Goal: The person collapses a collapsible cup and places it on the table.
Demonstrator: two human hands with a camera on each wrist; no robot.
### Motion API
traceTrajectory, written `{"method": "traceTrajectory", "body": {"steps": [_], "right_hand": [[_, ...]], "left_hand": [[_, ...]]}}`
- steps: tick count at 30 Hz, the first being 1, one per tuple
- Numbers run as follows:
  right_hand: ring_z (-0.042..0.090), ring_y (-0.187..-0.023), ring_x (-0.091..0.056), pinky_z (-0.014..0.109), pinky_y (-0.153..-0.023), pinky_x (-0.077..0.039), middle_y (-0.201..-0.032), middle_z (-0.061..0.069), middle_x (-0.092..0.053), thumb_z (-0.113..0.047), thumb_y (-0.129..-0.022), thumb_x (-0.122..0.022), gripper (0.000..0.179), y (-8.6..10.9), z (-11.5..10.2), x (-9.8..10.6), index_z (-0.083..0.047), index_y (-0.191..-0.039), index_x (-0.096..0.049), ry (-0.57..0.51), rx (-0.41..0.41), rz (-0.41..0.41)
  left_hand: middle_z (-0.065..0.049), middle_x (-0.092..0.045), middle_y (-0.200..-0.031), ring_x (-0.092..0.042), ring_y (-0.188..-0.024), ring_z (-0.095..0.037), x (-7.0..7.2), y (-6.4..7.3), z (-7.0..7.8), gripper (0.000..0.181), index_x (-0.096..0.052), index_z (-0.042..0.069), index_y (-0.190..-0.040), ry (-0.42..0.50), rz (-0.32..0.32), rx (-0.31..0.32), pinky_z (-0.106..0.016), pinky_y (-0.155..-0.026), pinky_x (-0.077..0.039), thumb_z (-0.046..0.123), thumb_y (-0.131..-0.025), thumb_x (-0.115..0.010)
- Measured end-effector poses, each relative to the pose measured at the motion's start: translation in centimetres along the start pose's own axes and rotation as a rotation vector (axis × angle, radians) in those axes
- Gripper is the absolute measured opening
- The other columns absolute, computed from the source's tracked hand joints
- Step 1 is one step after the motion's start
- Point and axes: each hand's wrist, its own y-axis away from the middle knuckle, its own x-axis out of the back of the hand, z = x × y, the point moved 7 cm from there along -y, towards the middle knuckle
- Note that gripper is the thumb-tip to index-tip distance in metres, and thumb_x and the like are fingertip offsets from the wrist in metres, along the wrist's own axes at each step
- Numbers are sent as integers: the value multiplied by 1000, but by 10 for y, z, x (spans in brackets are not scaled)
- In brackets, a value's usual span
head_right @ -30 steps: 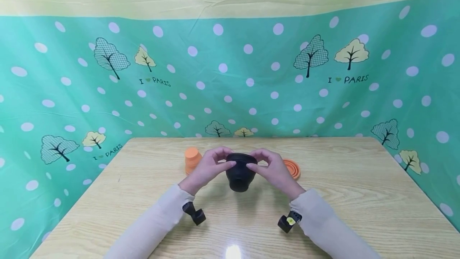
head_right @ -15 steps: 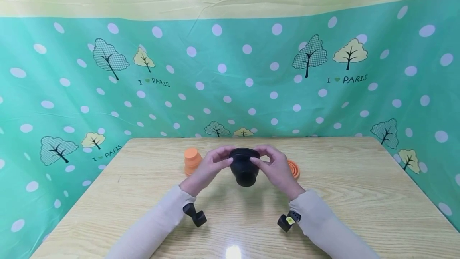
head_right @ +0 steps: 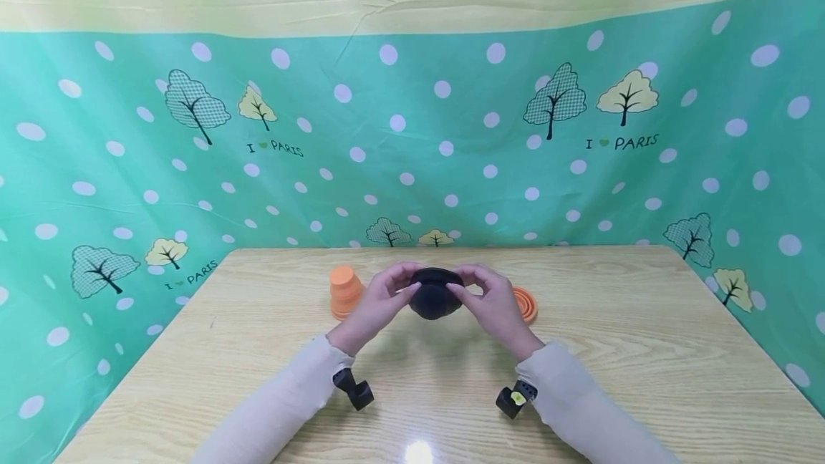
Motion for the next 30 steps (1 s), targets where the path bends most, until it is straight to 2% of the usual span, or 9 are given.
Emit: {"method": "traceTrajectory", "body": {"steps": [3, 7, 11, 15, 20, 24, 30], "right_hand": [[4, -80, -61, 21, -66, -55, -87, 10, -63, -6, -86, -68, 21, 0, 5, 0, 7, -103, -64, -41, -49, -22], [5, -84, -61, 22, -71, -55, -92, 9, -64, -10, -88, -66, 26, 0, 9, -2, 7, -107, -62, -68, -120, -79], [5, -87, -61, 20, -75, -52, -99, 11, -65, -14, -92, -61, 25, 1, 11, -5, 4, -110, -62, -11, -180, -172], [7, -86, -62, 23, -76, -51, -102, 15, -66, -16, -94, -59, 26, 1, 11, -12, 3, -111, -63, 24, -204, -278], [10, -86, -63, 26, -77, -52, -103, 13, -67, -21, -94, -59, 28, 1, 11, -19, 0, -110, -65, 34, -250, -365], [9, -81, -61, 28, -75, -52, -99, 11, -68, -20, -95, -58, 27, 0, 10, -23, 1, -110, -66, 38, -254, -399], [10, -81, -61, 30, -75, -52, -98, 11, -68, -20, -95, -57, 27, 0, 10, -23, 2, -111, -65, 10, -270, -392]], "left_hand": [[-20, -61, -113, -57, -98, -12, 1, 0, 1, 32, -55, -3, -125, -7, 17, -2, -24, -84, -51, 7, -95, -55], [-23, -60, -120, -58, -108, -20, 1, 0, 5, 34, -54, -5, -128, -13, 9, -23, -25, -88, -50, 3, -95, -54], [-23, -56, -127, -56, -113, -28, -1, 3, 17, 34, -53, -8, -128, -42, -22, -35, -22, -89, -48, 0, -94, -53], [-22, -56, -127, -56, -114, -29, -4, 8, 30, 34, -54, -8, -127, -63, -47, -29, -20, -90, -47, 0, -94, -55], [-21, -57, -128, -55, -117, -29, -6, 10, 33, 36, -53, -8, -127, -55, -69, -12, -23, -92, -47, 1, -93, -57], [-21, -56, -129, -54, -119, -30, -7, 10, 33, 38, -52, -8, -129, -60, -73, 5, -23, -93, -46, 1, -92, -57], [-23, -57, -126, -55, -117, -31, -5, 9, 34, 37, -53, -7, -128, -61, -54, -3, -23, -94, -46, 1, -92, -58]]}}
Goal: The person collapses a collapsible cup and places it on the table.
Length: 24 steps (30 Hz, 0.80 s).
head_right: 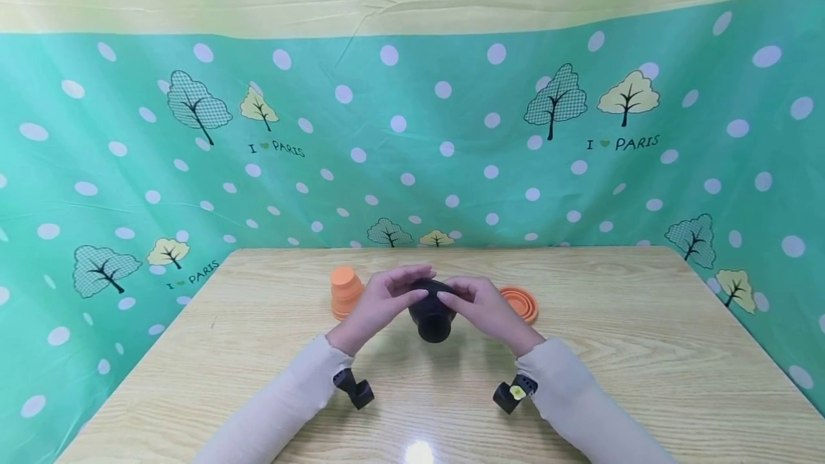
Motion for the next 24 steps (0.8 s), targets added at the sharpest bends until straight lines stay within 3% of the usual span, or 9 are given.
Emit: {"method": "traceTrajectory", "body": {"steps": [5, 11, 24], "right_hand": [[10, -85, -63, 27, -79, -51, -100, 8, -67, -19, -95, -58, 28, 0, 2, 3, 3, -111, -63, -76, 16, 23], [6, -88, -62, 20, -82, -50, -97, -4, -66, -10, -96, -54, 29, 1, -1, 9, 13, -114, -57, -188, 65, 85], [5, -89, -61, 18, -81, -50, -95, -9, -65, -9, -97, -53, 32, 2, -3, 14, 17, -115, -53, -246, 110, 114]], "left_hand": [[-20, -57, -127, -53, -119, -28, 3, -4, -11, 37, -51, -3, -131, 24, 24, 4, -28, -98, -44, 6, -95, -55], [-14, -54, -133, -51, -120, -21, 3, -8, -34, 39, -48, 3, -136, 109, 23, 69, -33, -103, -39, 13, -98, -51], [-18, -60, -114, -56, -98, -12, 2, -7, -31, 35, -54, -3, -124, 109, 51, 5, -23, -88, -47, 10, -92, -61]]}}
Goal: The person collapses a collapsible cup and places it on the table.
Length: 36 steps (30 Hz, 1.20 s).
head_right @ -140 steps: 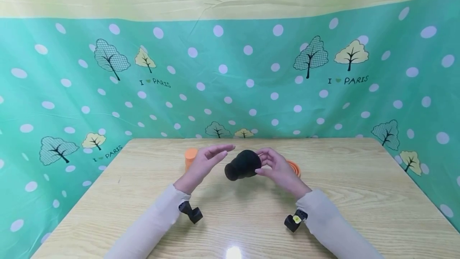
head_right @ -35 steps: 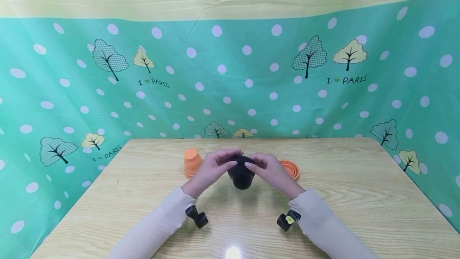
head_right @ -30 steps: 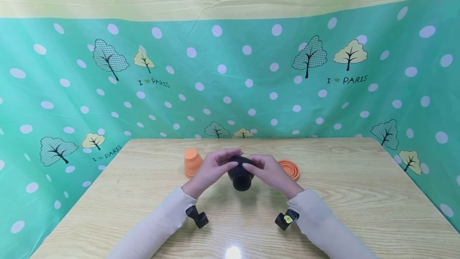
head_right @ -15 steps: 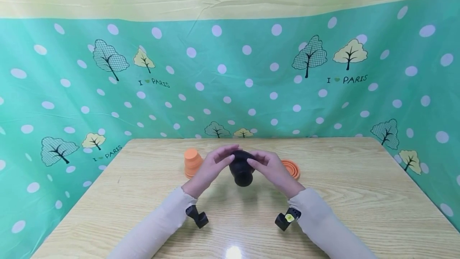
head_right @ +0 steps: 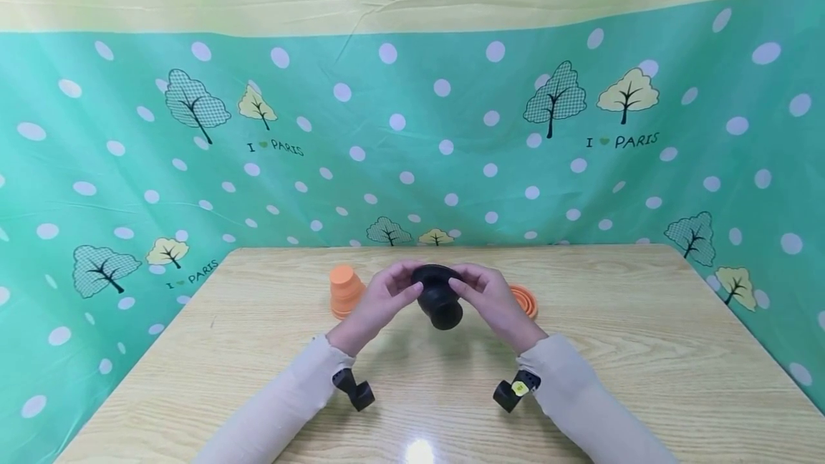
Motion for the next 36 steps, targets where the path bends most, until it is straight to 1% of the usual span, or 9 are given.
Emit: {"method": "traceTrajectory", "body": {"steps": [5, 9, 12, 15, 20, 23, 28, 32, 36], "right_hand": [[4, -86, -61, 18, -80, -50, -93, -9, -65, -8, -96, -54, 32, 0, 1, 0, 18, -114, -52, -2, 5, 7], [5, -89, -62, 19, -81, -51, -96, -9, -65, -9, -96, -54, 33, 0, 1, -1, 17, -117, -53, -6, -19, -1], [5, -91, -62, 20, -83, -51, -98, -8, -65, -10, -96, -55, 34, 0, 1, -3, 15, -118, -53, 3, -41, -10], [6, -90, -61, 19, -84, -50, -98, -6, -65, -11, -96, -56, 34, 0, 2, -2, 14, -118, -54, 21, -60, -8], [9, -89, -62, 20, -83, -49, -102, 6, -65, -12, -95, -58, 31, -1, 5, 0, 9, -117, -57, 91, -100, -15], [11, -91, -63, 21, -82, -50, -106, 12, -65, -18, -94, -60, 31, -1, 8, -1, 4, -116, -60, 184, -120, -29], [13, -95, -63, 22, -81, -51, -109, 13, -65, -23, -92, -62, 30, -1, 10, -8, -1, -114, -63, 295, -113, -61], [13, -95, -62, 23, -80, -52, -108, 13, -66, -16, -92, -62, 25, 0, 9, -12, -1, -112, -64, 299, -78, -99], [16, -97, -62, 23, -81, -51, -108, 14, -65, -12, -93, -61, 23, 1, 8, -13, 1, -112, -63, 278, -76, -110]], "left_hand": [[-18, -61, -108, -57, -94, -10, 0, -1, 0, 33, -53, -8, -120, 19, 4, -28, -21, -83, -49, 3, -90, -62], [-16, -62, -103, -59, -87, -8, 1, -2, -1, 29, -54, -9, -114, 9, 22, -39, -20, -78, -50, 0, -88, -63], [-16, -63, -101, -59, -84, -8, 3, -3, -3, 25, -56, -9, -110, -10, 42, -27, -19, -75, -50, -1, -88, -64], [-20, -63, -104, -59, -86, -8, 5, -3, -4, 26, -57, -9, -112, -25, 54, -4, -19, -76, -50, -1, -88, -63], [-23, -63, -113, -62, -94, -14, 5, -3, -4, 29, -59, -8, -117, -54, 50, 17, -23, -82, -51, 0, -89, -62], [-17, -64, -116, -64, -99, -17, 4, -3, -6, 31, -62, -3, -119, -96, 46, 31, -24, -84, -52, 5, -89, -65], [-7, -67, -115, -64, -104, -16, 3, -2, -9, 36, -66, 3, -118, -201, 47, 27, -25, -85, -52, 16, -85, -72], [-5, -68, -114, -62, -107, -15, 3, -1, -10, 39, -66, 3, -118, -233, 51, 16, -28, -90, -50, 18, -83, -73], [-3, -68, -113, -61, -108, -14, 4, -1, -10, 38, -66, 5, -118, -236, 62, 1, -28, -93, -48, 19, -83, -73]]}}
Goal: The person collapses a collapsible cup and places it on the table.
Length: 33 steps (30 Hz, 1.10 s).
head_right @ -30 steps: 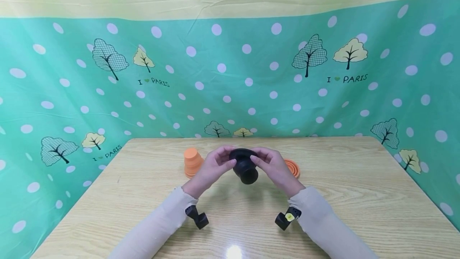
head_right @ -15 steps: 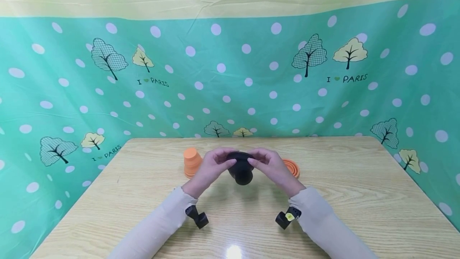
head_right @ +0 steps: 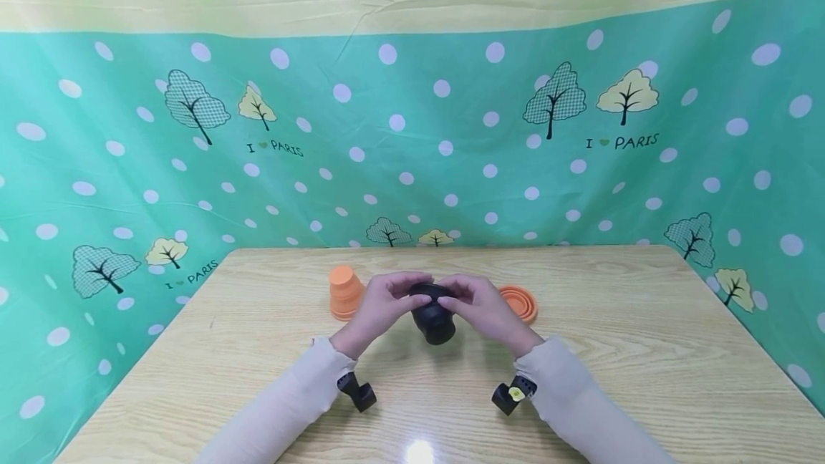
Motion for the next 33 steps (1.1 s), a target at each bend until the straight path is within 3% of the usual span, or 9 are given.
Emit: {"method": "traceTrajectory", "body": {"steps": [7, 13, 19, 28, 33], "right_hand": [[11, -96, -61, 21, -82, -49, -106, 16, -64, -9, -93, -59, 23, 0, -2, 5, 5, -112, -60, -59, 32, 34], [5, -87, -58, 16, -77, -49, -96, 2, -60, -2, -94, -56, 26, 1, -5, 13, 15, -112, -52, -187, 82, 111], [5, -84, -56, 16, -75, -48, -93, -4, -59, -2, -94, -54, 27, 1, -10, 15, 18, -112, -50, -224, 112, 122], [7, -84, -56, 17, -76, -49, -95, 4, -58, -3, -94, -56, 28, 1, -9, 13, 17, -113, -51, -214, 75, 121], [7, -86, -57, 18, -78, -50, -99, 7, -58, -6, -94, -57, 30, 1, -6, 13, 13, -116, -52, -211, 41, 112]], "left_hand": [[-7, -64, -120, -60, -110, -16, 0, -1, 0, 37, -63, 6, -123, 92, -19, -13, -28, -94, -48, 18, -88, -68], [-15, -58, -127, -59, -109, -18, -3, -1, -1, 43, -52, 4, -133, 202, -86, 42, -29, -92, -48, 13, -92, -61], [-18, -62, -119, -62, -99, -14, 0, -1, 2, 39, -56, 1, -127, 213, -72, 30, -27, -88, -50, 9, -89, -65], [-19, -66, -105, -63, -85, -9, 5, -1, 5, 28, -62, -3, -113, 182, -15, -20, -24, -77, -53, 8, -87, -67], [-17, -66, -109, -65, -87, -13, 6, -1, 4, 29, -63, -2, -115, 176, -3, -3, -25, -78, -53, 8, -87, -67]]}}
